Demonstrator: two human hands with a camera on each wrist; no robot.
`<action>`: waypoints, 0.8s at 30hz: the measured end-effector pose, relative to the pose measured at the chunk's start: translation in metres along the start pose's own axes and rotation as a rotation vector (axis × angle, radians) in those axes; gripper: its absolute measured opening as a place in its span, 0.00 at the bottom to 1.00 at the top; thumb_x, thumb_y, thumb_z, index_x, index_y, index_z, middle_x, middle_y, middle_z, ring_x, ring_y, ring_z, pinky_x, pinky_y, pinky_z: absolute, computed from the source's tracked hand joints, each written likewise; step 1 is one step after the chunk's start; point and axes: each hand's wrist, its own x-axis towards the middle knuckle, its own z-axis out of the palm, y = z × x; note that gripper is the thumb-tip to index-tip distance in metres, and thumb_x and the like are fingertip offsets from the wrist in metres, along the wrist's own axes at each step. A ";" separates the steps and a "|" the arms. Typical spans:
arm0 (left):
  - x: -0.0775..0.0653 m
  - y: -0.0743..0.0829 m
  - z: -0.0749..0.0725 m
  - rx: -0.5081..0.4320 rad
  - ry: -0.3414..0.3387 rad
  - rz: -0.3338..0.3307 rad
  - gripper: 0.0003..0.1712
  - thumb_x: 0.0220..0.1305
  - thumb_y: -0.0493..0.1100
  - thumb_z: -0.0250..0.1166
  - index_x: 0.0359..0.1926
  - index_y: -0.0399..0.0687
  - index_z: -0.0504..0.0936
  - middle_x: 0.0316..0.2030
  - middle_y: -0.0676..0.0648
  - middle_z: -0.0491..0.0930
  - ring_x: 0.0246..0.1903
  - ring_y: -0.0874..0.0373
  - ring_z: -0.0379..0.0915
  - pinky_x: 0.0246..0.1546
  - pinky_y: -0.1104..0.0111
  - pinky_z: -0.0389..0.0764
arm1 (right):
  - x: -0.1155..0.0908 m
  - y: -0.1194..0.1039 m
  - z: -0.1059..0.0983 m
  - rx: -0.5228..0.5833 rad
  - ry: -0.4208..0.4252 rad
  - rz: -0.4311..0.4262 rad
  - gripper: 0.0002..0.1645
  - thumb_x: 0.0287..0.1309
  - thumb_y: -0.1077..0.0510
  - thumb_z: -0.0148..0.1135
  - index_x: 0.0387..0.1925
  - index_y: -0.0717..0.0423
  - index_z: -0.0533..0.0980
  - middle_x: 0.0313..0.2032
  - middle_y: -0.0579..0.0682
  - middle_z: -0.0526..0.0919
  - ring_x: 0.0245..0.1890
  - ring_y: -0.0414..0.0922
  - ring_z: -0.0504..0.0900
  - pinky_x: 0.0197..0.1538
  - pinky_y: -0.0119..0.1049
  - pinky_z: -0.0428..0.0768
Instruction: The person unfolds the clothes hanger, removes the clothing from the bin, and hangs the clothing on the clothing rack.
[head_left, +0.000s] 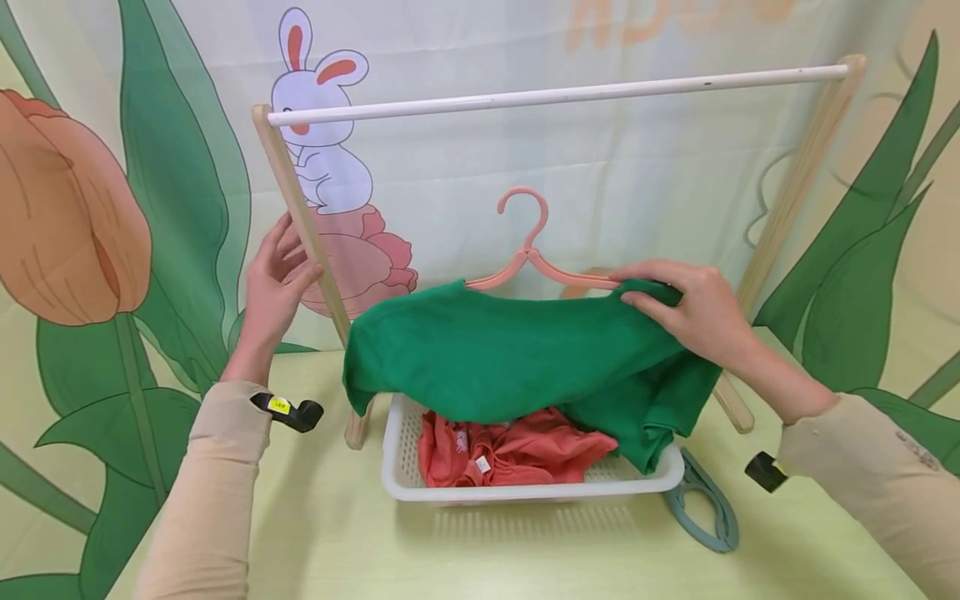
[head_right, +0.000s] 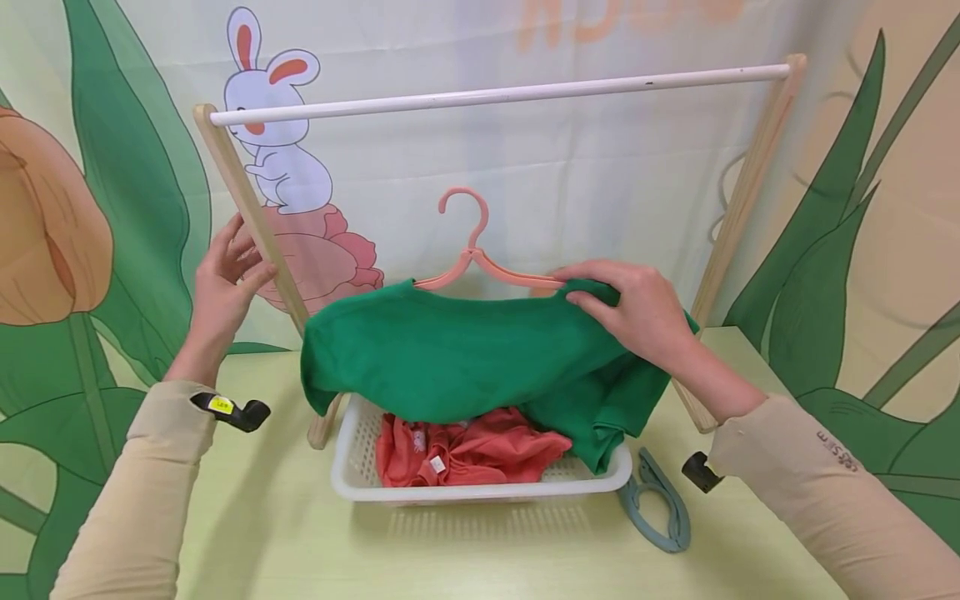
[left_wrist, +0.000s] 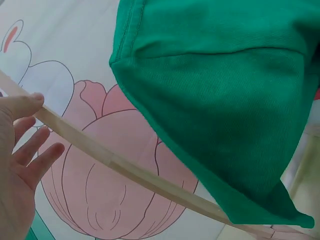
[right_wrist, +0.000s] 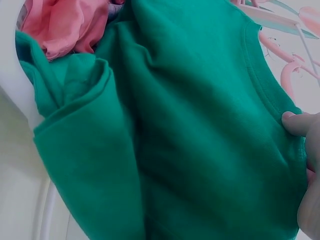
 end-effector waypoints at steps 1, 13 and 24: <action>0.001 -0.001 0.000 -0.001 -0.009 0.002 0.40 0.67 0.30 0.59 0.75 0.60 0.61 0.63 0.45 0.76 0.59 0.56 0.77 0.52 0.77 0.79 | 0.000 0.000 0.000 -0.002 -0.001 -0.001 0.22 0.51 0.67 0.72 0.48 0.47 0.85 0.43 0.46 0.89 0.47 0.24 0.81 0.54 0.14 0.72; 0.006 -0.023 -0.003 -0.049 -0.064 -0.020 0.39 0.70 0.35 0.58 0.74 0.73 0.59 0.53 0.54 0.80 0.52 0.67 0.80 0.54 0.63 0.80 | 0.001 0.001 0.001 -0.100 0.036 0.025 0.23 0.54 0.68 0.70 0.50 0.47 0.85 0.38 0.51 0.88 0.38 0.46 0.84 0.43 0.34 0.75; 0.003 -0.021 0.003 0.083 -0.048 -0.020 0.39 0.73 0.38 0.55 0.76 0.74 0.53 0.56 0.51 0.75 0.55 0.64 0.77 0.61 0.48 0.76 | 0.019 -0.011 0.001 -0.180 0.174 0.111 0.16 0.62 0.65 0.63 0.49 0.49 0.84 0.40 0.57 0.86 0.38 0.51 0.78 0.50 0.50 0.58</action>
